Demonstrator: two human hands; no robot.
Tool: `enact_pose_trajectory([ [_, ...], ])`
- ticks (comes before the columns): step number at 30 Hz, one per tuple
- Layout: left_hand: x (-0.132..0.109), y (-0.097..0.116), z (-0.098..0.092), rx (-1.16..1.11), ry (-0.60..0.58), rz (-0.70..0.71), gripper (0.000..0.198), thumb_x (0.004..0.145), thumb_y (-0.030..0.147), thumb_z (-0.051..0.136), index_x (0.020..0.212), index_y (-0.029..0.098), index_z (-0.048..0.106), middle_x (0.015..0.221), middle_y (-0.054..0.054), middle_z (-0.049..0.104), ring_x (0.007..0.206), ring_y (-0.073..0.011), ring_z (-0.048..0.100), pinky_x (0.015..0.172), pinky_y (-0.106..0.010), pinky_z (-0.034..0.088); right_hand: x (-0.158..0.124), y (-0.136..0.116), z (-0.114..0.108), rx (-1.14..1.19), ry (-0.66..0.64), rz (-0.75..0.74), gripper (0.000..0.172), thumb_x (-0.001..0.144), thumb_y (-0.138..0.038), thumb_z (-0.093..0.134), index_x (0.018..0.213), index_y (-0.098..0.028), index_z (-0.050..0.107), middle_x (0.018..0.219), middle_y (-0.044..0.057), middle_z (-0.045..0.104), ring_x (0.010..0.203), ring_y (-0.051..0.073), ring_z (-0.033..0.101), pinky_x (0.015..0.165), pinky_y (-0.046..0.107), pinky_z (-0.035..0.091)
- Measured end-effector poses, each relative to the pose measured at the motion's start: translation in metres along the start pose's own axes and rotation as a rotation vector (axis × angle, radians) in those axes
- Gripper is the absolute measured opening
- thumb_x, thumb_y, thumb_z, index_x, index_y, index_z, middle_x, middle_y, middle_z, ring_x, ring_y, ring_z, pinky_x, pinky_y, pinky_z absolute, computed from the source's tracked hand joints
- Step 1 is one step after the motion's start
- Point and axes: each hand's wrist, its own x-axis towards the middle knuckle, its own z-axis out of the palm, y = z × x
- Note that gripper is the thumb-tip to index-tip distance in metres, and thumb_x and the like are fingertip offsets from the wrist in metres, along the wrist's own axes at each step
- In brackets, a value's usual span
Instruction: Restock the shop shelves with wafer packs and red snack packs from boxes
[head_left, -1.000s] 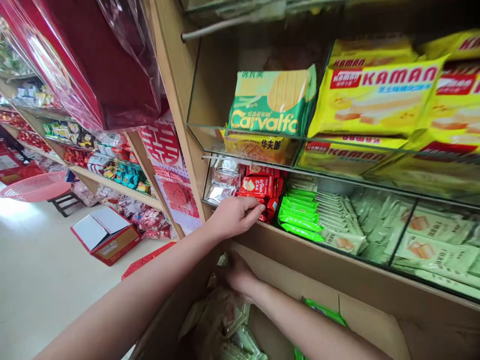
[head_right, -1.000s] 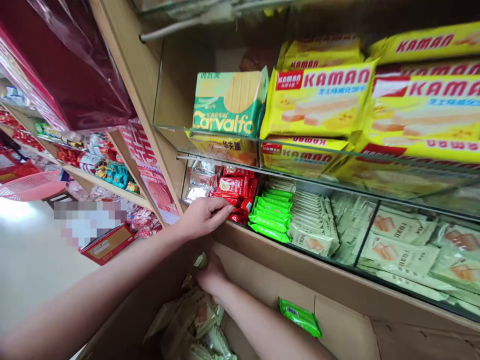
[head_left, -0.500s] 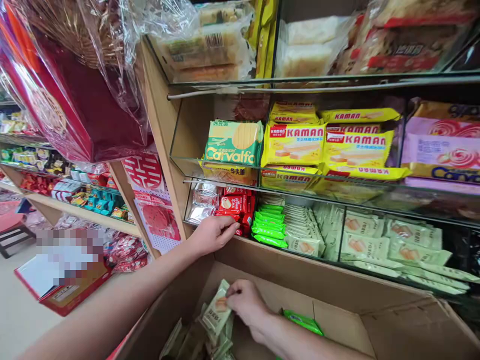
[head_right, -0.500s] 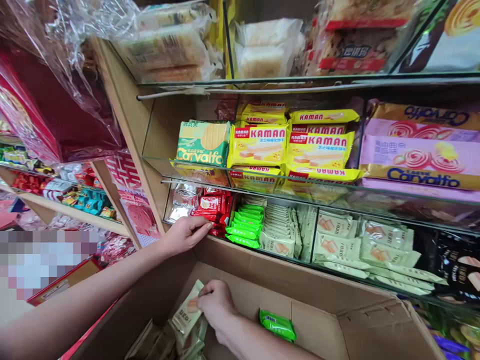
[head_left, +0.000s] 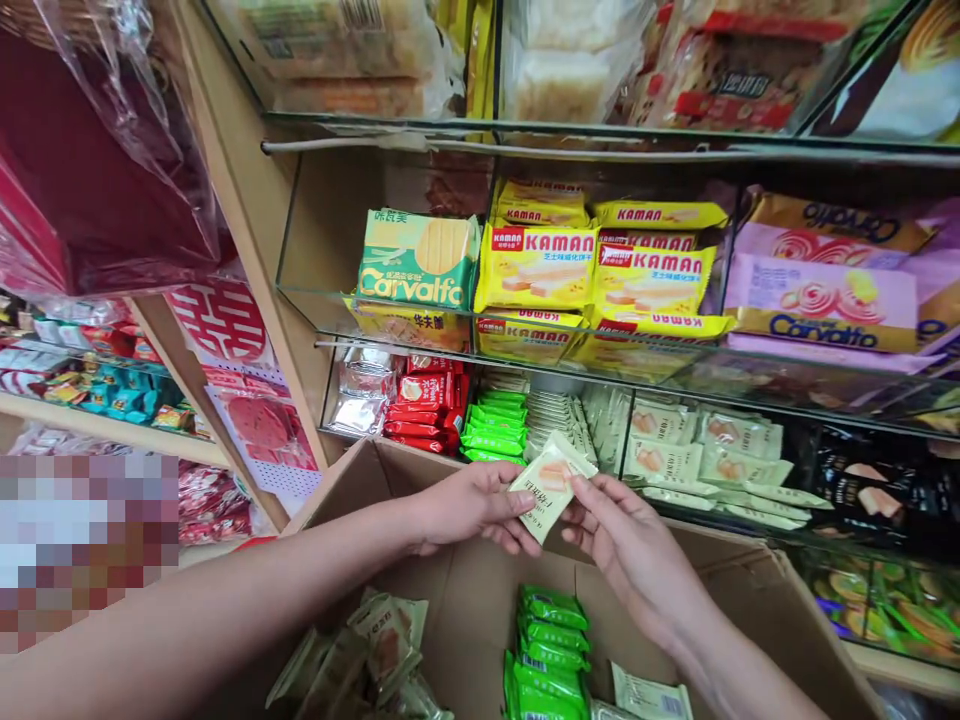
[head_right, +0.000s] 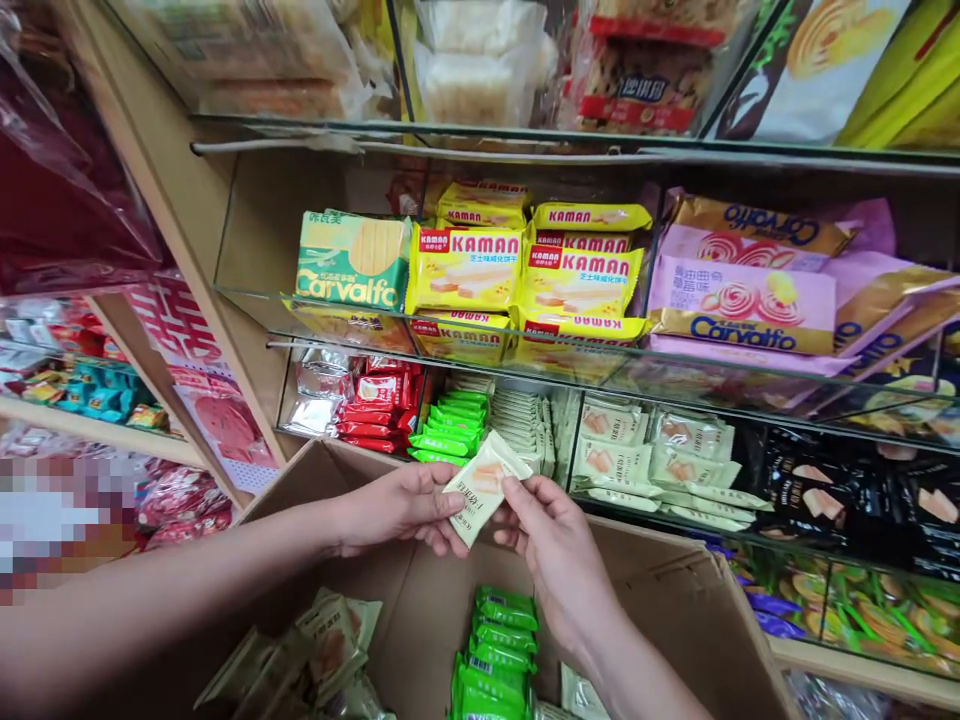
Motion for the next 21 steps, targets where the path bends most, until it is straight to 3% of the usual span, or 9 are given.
enact_pose_trajectory([
  [5, 0.001, -0.013, 0.005, -0.133, 0.083, 0.06, 0.038, 0.073, 0.04, 0.062, 0.097, 0.018, 0.043, 0.08, -0.003, 0.061, 0.063, -0.0114, 0.064, 0.057, -0.019, 0.047, 0.002, 0.008, -0.002, -0.104, -0.001, -0.078, 0.025, 0.072, -0.04, 0.063, 0.08, -0.018, 0.055, 0.078, 0.001, 0.058, 0.067, 0.011, 0.049, 0.056, 0.021, 0.042],
  [9, -0.003, -0.015, 0.008, 0.122, 0.09, 0.157, 0.036, 0.073, 0.043, 0.06, 0.094, 0.017, 0.045, 0.075, 0.0, 0.056, 0.055, -0.0074, 0.056, 0.051, -0.018, 0.043, 0.002, 0.002, -0.006, -0.302, -0.002, -0.148, 0.043, 0.069, -0.041, 0.065, 0.106, -0.024, 0.051, 0.082, 0.0, 0.061, 0.063, 0.011, 0.051, 0.051, 0.02, 0.043],
  [13, -0.01, -0.002, 0.004, 0.3, 0.17, 0.201, 0.038, 0.075, 0.044, 0.054, 0.1, 0.016, 0.048, 0.074, 0.001, 0.053, 0.057, -0.0083, 0.051, 0.054, -0.022, 0.045, 0.006, -0.014, -0.013, -0.439, -0.064, -0.179, 0.028, 0.068, -0.038, 0.067, 0.085, -0.018, 0.06, 0.074, 0.002, 0.062, 0.065, 0.011, 0.054, 0.054, 0.018, 0.045],
  [16, -0.018, 0.018, -0.014, 0.545, 0.325, 0.227, 0.033, 0.08, 0.044, 0.045, 0.099, 0.017, 0.05, 0.07, 0.001, 0.055, 0.055, -0.009, 0.05, 0.053, -0.022, 0.043, 0.018, -0.025, -0.013, -0.268, 0.073, -0.141, 0.029, 0.062, -0.038, 0.071, 0.079, -0.018, 0.058, 0.078, 0.001, 0.063, 0.07, 0.012, 0.056, 0.055, 0.018, 0.048],
  [18, -0.024, 0.03, -0.033, 0.841, 0.401, 0.261, 0.027, 0.081, 0.041, 0.045, 0.086, 0.016, 0.056, 0.066, 0.001, 0.055, 0.058, -0.0098, 0.05, 0.054, -0.021, 0.04, 0.035, -0.03, -0.009, -0.193, 0.109, -0.117, 0.033, 0.054, -0.037, 0.076, 0.072, -0.018, 0.055, 0.08, 0.001, 0.063, 0.071, 0.013, 0.057, 0.061, 0.022, 0.051],
  [21, -0.028, 0.035, -0.064, 1.109, 0.468, 0.314, 0.029, 0.082, 0.038, 0.043, 0.076, 0.015, 0.059, 0.063, 0.002, 0.055, 0.059, -0.0098, 0.048, 0.056, -0.02, 0.037, 0.075, -0.033, -0.001, -0.299, 0.117, -0.181, 0.038, 0.046, -0.038, 0.077, 0.066, -0.019, 0.051, 0.077, 0.003, 0.063, 0.074, 0.018, 0.059, 0.067, 0.031, 0.052],
])
